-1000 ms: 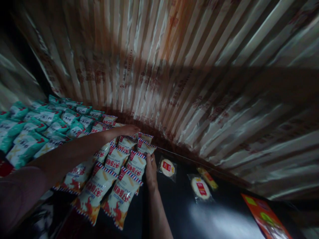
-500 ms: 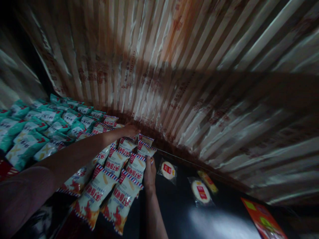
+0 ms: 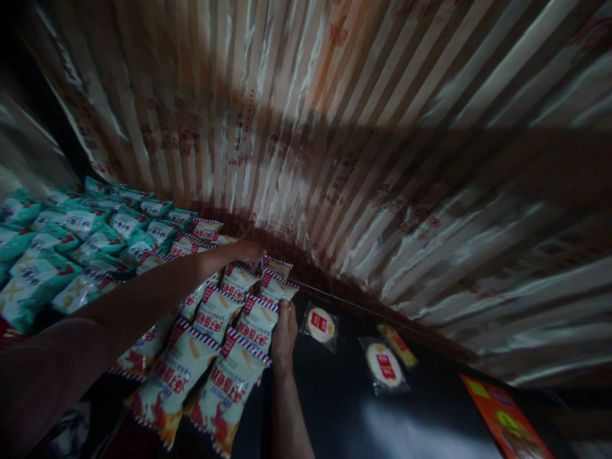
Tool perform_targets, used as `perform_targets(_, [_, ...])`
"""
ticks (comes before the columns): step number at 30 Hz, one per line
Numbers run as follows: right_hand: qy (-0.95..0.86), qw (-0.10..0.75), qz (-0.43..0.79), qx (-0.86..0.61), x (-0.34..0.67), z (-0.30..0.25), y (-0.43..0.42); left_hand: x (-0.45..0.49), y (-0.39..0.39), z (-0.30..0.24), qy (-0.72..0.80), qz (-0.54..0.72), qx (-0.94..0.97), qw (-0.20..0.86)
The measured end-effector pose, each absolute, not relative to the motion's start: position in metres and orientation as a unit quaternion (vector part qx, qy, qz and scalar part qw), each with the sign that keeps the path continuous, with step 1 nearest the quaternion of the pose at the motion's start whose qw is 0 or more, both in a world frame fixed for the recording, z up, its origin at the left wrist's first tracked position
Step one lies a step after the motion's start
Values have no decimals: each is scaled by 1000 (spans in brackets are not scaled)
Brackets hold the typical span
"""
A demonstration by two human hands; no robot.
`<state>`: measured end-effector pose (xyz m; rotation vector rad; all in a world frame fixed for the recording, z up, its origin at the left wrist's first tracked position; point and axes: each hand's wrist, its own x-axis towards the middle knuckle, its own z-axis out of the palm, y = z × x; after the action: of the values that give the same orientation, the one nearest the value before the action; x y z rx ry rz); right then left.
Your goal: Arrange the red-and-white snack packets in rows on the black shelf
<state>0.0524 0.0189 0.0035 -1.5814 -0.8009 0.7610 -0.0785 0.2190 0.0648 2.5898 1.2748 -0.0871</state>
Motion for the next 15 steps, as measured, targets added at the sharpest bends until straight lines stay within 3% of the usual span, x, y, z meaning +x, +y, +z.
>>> perform_targets(15, [-385, 545, 296, -683, 44, 17, 18, -79, 220, 68, 439, -40, 894, 73])
